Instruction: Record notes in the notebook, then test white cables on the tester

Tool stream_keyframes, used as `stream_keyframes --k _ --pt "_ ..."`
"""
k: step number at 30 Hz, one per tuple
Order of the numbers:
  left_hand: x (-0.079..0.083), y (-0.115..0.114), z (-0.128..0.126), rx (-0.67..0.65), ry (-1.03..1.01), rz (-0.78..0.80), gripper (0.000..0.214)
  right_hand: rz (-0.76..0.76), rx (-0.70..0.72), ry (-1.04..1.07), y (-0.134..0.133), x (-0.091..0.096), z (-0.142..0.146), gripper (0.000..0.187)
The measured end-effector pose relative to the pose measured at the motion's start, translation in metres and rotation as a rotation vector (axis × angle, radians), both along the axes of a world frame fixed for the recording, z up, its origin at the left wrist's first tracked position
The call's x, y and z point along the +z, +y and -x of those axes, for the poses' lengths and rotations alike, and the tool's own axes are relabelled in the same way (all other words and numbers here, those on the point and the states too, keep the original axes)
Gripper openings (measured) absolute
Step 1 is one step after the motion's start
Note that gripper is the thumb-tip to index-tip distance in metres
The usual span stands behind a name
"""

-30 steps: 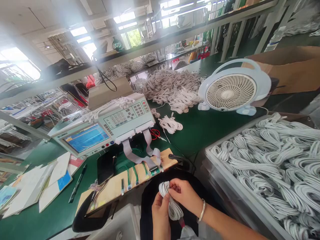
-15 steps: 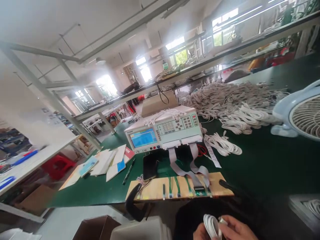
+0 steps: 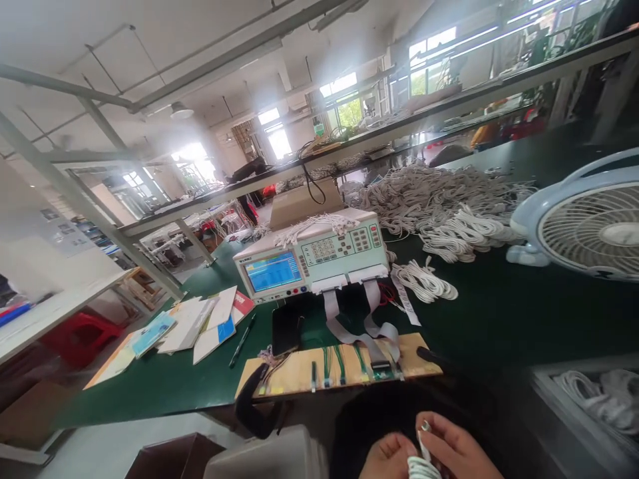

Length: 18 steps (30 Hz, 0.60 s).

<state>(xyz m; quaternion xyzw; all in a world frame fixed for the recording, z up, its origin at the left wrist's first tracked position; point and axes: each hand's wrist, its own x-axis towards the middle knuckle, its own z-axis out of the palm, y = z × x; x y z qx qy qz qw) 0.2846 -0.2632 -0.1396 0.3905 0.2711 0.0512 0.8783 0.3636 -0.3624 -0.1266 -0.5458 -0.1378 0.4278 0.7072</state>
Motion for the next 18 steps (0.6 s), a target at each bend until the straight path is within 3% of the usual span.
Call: stream_keyframes --k 3,8,13,18 --pt "-0.004 -0.003 0.001 0.13 -0.005 -0.045 0.05 -0.064 0.013 -0.002 0.003 -0.011 0.0 0.029" --pt "0.005 -0.01 0.002 0.254 0.076 -0.136 0.056 0.062 0.083 -0.168 -0.002 -0.014 -0.006 0.023" --pt "0.02 -0.014 -0.012 0.267 0.098 -0.198 0.052 0.124 -0.135 -0.445 -0.004 0.007 -0.012 0.016" --pt "0.031 -0.014 -0.019 0.225 0.094 -0.159 0.041 0.059 -0.082 -0.268 0.002 0.008 -0.023 0.025"
